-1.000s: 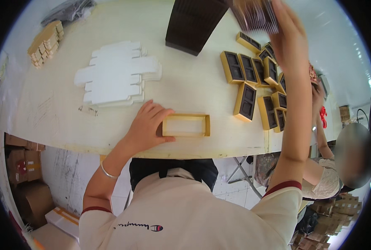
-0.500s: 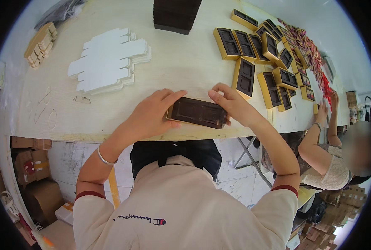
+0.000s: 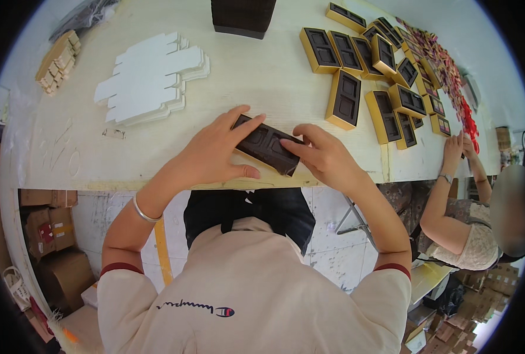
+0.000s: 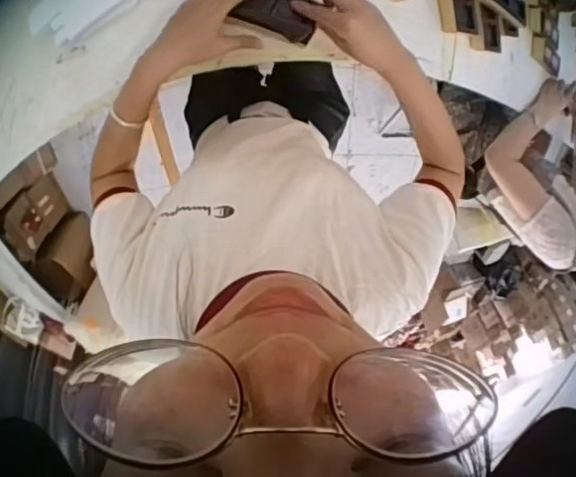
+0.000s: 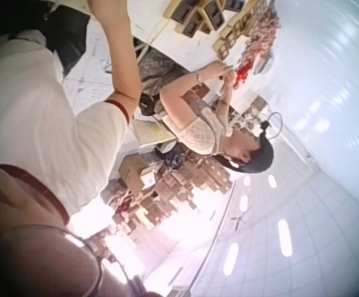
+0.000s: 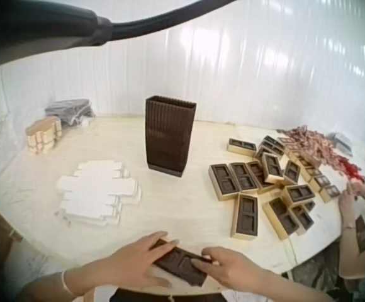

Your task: The person folds flat white cardboard pieces into small rectangular boxes and places dark rectangular inserts inside them. The finished boxes are stacked on the table.

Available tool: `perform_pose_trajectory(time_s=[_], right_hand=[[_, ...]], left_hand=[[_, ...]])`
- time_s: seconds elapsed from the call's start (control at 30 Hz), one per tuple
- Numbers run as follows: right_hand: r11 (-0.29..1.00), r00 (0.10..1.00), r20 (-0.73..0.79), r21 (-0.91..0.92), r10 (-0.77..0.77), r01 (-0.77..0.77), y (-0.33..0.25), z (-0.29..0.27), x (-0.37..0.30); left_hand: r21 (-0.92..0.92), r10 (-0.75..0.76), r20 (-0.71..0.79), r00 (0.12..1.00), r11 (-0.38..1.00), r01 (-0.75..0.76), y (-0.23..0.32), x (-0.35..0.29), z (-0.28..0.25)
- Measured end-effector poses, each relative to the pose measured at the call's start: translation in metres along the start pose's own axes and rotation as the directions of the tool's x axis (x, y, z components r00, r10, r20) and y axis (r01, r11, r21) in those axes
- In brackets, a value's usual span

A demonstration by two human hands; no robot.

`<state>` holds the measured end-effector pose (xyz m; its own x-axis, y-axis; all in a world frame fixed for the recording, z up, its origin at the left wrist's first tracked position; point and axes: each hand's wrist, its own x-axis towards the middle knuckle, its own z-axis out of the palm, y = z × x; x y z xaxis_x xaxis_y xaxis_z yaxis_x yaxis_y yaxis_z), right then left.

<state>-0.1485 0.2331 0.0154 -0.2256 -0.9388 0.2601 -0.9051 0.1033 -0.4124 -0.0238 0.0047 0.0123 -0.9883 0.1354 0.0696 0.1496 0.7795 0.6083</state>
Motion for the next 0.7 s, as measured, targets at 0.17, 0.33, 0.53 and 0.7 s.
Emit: perform_pose_trajectory(time_s=[0.17, 0.33, 0.53, 0.7], right_hand=[[0.97, 0.993, 0.112, 0.234, 0.039, -0.064, -0.011, -0.013, 0.006], [0.955, 0.986, -0.015, 0.251, 0.168, -0.159, -0.025, 0.009, -0.006], [0.994, 0.985, -0.14, 0.054, 0.102, -0.096, -0.026, 0.024, -0.01], [0.983, 0.961, -0.266, -0.141, 0.08, -0.121, -0.039, 0.046, -0.006]], left_hand=[[0.324, 0.152, -0.079, 0.985, 0.939, -0.118, 0.0, 0.004, 0.001], [0.157, 0.107, 0.023, 0.994, 0.982, -0.109, -0.001, 0.009, 0.004], [0.414, 0.171, -0.022, 0.985, 0.899, -0.147, 0.004, 0.003, 0.005], [0.34, 0.188, 0.0, 0.982, 0.924, -0.176, -0.004, 0.001, 0.011]])
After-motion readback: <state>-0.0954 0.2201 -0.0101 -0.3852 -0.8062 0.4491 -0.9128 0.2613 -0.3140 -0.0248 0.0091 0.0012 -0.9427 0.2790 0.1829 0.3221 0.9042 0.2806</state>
